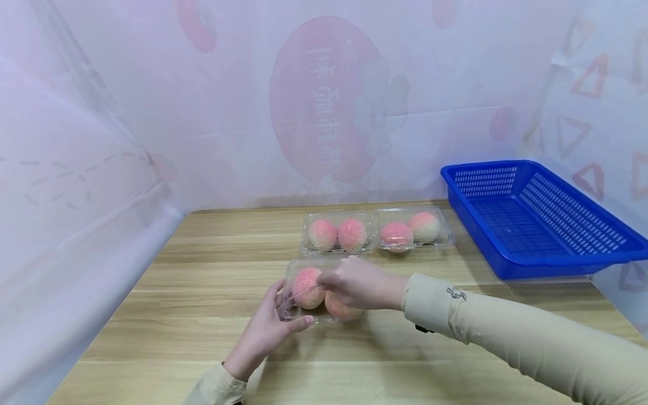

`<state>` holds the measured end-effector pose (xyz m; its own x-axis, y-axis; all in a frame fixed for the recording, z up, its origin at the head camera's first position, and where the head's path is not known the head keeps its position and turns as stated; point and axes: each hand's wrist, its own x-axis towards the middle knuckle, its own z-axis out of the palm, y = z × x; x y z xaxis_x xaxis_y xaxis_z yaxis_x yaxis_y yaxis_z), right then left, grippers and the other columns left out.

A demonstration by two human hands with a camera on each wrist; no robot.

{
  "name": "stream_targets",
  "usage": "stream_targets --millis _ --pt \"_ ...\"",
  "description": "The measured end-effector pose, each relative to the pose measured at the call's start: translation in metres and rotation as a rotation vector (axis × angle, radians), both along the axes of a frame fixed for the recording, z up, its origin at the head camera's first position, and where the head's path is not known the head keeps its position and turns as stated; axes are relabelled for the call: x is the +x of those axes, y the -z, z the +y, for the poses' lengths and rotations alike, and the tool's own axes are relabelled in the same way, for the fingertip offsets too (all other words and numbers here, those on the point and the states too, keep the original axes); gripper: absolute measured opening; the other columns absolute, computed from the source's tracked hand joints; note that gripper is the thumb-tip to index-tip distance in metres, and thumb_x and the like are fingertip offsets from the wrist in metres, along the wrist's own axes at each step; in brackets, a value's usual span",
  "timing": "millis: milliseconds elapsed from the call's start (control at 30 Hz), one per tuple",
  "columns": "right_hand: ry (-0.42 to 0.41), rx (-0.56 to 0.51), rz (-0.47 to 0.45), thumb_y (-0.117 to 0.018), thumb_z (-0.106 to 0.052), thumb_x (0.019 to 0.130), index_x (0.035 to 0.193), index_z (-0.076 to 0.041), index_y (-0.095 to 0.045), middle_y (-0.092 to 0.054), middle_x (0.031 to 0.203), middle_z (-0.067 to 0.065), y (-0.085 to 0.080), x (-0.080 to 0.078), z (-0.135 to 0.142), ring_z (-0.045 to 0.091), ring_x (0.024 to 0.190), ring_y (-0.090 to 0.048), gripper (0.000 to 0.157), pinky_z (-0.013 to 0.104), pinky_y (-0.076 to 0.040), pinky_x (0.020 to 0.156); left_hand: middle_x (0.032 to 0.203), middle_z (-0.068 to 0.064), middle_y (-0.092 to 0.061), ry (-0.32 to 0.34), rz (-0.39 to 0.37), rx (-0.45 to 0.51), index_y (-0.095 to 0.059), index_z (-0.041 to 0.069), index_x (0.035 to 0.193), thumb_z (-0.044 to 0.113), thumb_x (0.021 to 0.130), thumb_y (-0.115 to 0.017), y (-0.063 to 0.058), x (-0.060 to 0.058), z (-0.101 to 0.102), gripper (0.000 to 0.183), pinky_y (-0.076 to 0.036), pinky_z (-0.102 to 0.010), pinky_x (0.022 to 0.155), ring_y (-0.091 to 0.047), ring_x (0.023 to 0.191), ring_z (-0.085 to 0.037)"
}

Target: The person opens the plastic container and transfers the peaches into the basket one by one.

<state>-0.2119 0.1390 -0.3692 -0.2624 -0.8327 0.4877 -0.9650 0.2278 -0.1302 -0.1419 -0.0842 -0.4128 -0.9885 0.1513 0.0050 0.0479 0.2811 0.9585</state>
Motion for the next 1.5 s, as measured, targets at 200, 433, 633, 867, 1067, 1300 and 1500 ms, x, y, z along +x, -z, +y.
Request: stream_targets --millis 200,433,633,867,1067,1300,1500 --pt "0.008 0.038 0.004 -0.069 0.003 0.085 0.096 -0.006 -0.069 -0.065 0.078 -0.003 -0.004 0.001 0.001 0.004 0.067 -0.058 0.014 0.017 -0.052 0.06 0.153 -0.032 -0.025 0.016 0.014 0.008 -0.011 -0.008 0.151 0.009 0.076 -0.085 0.001 -0.001 0.0 0.107 -0.026 -0.053 0.113 -0.029 0.139 -0.042" --pt "-0.009 0.019 -0.034 -0.07 0.0 0.088 0.104 -0.004 -0.07 -0.071 0.091 0.0 -0.008 0.0 0.005 0.006 0.081 -0.066 0.017 0.018 -0.055 0.071 0.152 -0.028 -0.029 0.032 0.031 0.005 -0.017 -0.007 0.151 0.011 0.075 -0.085 0.002 -0.001 0.001 0.103 -0.025 -0.053 0.113 -0.031 0.138 -0.041" --pt "0.038 0.028 -0.091 -0.07 -0.008 0.092 0.115 0.0 -0.069 -0.071 0.108 0.008 -0.022 -0.004 0.008 0.015 0.096 -0.068 0.025 0.026 -0.057 0.082 0.15 -0.035 -0.027 0.024 0.028 -0.015 -0.013 -0.013 0.149 0.013 0.076 -0.085 0.001 0.001 0.0 0.106 -0.026 -0.055 0.112 -0.03 0.138 -0.044" --pt "0.08 0.055 -0.259 -0.064 -0.014 0.097 0.121 0.0 -0.068 -0.071 0.111 0.006 -0.042 -0.014 0.008 0.009 0.094 -0.067 0.028 0.029 -0.056 0.084 0.149 -0.035 -0.029 0.004 0.002 -0.054 -0.014 -0.014 0.148 0.017 0.076 -0.086 0.003 0.0 0.0 0.107 -0.029 -0.055 0.111 -0.033 0.136 -0.044" --pt "0.158 0.088 -0.38 -0.063 -0.019 0.098 0.122 -0.002 -0.068 -0.071 0.11 0.004 -0.056 -0.027 0.01 0.007 0.091 -0.066 0.03 0.029 -0.056 0.084 0.148 -0.034 -0.031 -0.002 -0.005 -0.064 -0.017 -0.013 0.148 0.018 0.074 -0.087 0.002 -0.001 0.0 0.106 -0.031 -0.055 0.11 -0.036 0.134 -0.045" --pt "0.215 0.123 -0.512 -0.059 -0.025 0.101 0.129 -0.006 -0.064 -0.066 0.122 0.005 -0.067 -0.043 0.01 0.011 0.102 -0.066 0.035 0.03 -0.054 0.09 0.15 -0.037 -0.023 0.026 -0.065 0.032 -0.013 -0.014 0.148 0.011 0.076 -0.084 -0.001 0.0 -0.003 0.104 -0.028 -0.054 0.111 -0.031 0.136 -0.047" --pt "0.267 0.127 -0.458 -0.058 -0.026 0.101 0.129 -0.008 -0.065 -0.068 0.12 0.002 -0.073 -0.052 0.01 0.01 0.096 -0.067 0.034 0.033 -0.055 0.087 0.149 -0.038 -0.024 0.027 -0.065 0.035 -0.014 -0.015 0.147 0.01 0.076 -0.084 -0.003 0.0 -0.004 0.103 -0.03 -0.054 0.111 -0.032 0.135 -0.048"
